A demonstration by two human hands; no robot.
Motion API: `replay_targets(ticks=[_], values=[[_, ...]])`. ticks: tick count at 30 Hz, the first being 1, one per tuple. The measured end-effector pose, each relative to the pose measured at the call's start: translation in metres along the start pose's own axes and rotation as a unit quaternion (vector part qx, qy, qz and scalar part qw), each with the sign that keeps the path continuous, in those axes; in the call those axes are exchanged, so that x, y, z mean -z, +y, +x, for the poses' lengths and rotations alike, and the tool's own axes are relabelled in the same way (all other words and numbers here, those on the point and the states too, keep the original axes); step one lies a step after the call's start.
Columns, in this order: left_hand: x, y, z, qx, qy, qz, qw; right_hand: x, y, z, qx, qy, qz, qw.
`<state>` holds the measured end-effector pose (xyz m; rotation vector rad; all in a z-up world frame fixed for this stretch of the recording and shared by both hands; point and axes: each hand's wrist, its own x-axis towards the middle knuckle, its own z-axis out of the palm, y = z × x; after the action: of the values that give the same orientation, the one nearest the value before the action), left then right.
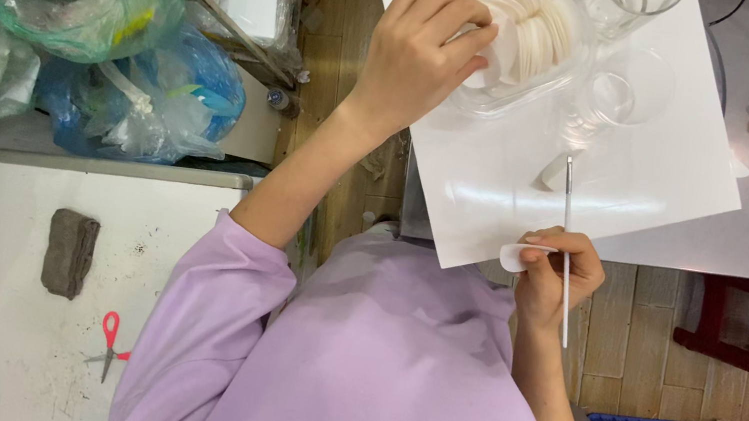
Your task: The person repeatedly picks up white petal-shaped pieces, applies a clear liquid to their edges using a brush, and joins them together to form layered clusters. The person places the assembled clusters on the table and continues the process with additional pieces.
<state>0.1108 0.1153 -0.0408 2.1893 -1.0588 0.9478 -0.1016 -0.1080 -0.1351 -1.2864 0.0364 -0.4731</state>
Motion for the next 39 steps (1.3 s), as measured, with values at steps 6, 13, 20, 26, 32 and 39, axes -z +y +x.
replay_targets(ticks=[6, 13, 20, 26, 32, 39], values=[[0.022, 0.000, 0.010, 0.021, -0.011, -0.048, 0.999, -0.017, -0.015, 0.011, -0.030, 0.020, -0.049, 0.998], [0.076, 0.038, 0.010, 0.184, -0.175, -0.453, 0.854, -0.050, -0.053, 0.041, -0.043, 0.008, -0.110, 0.993], [0.090, 0.064, 0.007, 0.216, -0.190, -0.398, 0.871, -0.058, -0.071, 0.044, -0.062, -0.137, -0.001, 0.989], [0.095, 0.107, -0.012, 0.239, -0.104, -0.368, 0.893, -0.049, -0.064, 0.048, -0.063, -0.187, -0.010, 0.980], [0.099, 0.163, -0.032, 0.296, -0.015, -0.325, 0.898, -0.027, -0.082, 0.053, -0.075, -0.320, 0.001, 0.944], [0.097, 0.252, -0.091, 0.355, 0.073, -0.378, 0.852, 0.008, -0.089, 0.061, -0.047, -0.480, -0.009, 0.876]])
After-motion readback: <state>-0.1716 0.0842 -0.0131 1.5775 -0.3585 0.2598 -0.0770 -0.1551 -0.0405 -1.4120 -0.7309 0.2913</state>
